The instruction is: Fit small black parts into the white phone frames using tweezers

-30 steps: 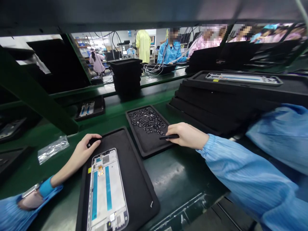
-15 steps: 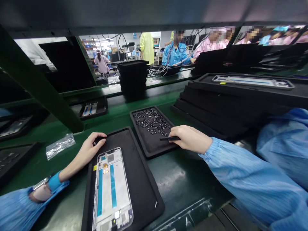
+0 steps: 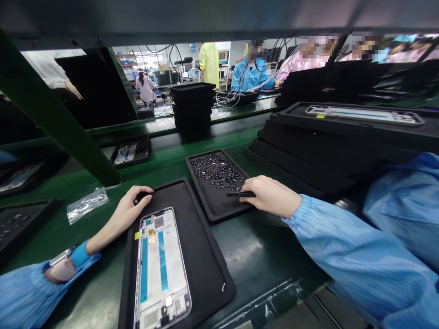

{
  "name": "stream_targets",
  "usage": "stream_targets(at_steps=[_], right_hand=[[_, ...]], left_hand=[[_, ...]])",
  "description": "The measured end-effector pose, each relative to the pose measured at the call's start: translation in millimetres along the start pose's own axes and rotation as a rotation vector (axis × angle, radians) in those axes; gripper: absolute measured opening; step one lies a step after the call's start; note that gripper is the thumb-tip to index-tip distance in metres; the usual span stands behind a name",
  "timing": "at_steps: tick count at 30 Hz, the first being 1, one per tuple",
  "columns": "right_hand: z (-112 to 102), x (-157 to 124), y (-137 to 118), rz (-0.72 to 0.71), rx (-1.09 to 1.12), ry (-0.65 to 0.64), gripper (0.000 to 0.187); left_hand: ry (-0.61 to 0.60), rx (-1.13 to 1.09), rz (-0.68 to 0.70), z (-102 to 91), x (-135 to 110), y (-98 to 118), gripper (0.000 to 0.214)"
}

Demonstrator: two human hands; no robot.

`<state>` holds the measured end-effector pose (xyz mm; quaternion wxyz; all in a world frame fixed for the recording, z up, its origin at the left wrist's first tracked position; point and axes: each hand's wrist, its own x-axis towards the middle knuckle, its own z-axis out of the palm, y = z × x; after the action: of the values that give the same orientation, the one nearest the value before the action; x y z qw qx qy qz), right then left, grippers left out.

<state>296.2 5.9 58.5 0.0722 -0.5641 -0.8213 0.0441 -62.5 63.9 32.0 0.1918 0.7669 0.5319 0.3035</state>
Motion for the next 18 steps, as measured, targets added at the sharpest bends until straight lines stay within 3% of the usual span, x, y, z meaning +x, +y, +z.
stream_targets(at_steps=[9,14,16,18], right_hand=[[-3.2,3.2,-8.3,0.086,-0.035,0.043,0.008],[-9.9,31.7,-25.7,-0.135,0.184,0.110,0.011],[-6.2,56.8,-49.5,-0.249,0.348,0.026,0.014],[-0.2,82.7,-80.7,-0.325,0.536,-0.146,0.017]], left_hand=[[0.010,0.023,0.017,0.8,-0.7,-1.4,0.025],[0.144,0.078,0.110,-2.9,-9.6,13.2,0.022],[0.149,0.072,0.192,-7.4,-18.9,21.9,0.020],[0.096,0.054,0.243,-12.5,-30.5,28.7,0.019]])
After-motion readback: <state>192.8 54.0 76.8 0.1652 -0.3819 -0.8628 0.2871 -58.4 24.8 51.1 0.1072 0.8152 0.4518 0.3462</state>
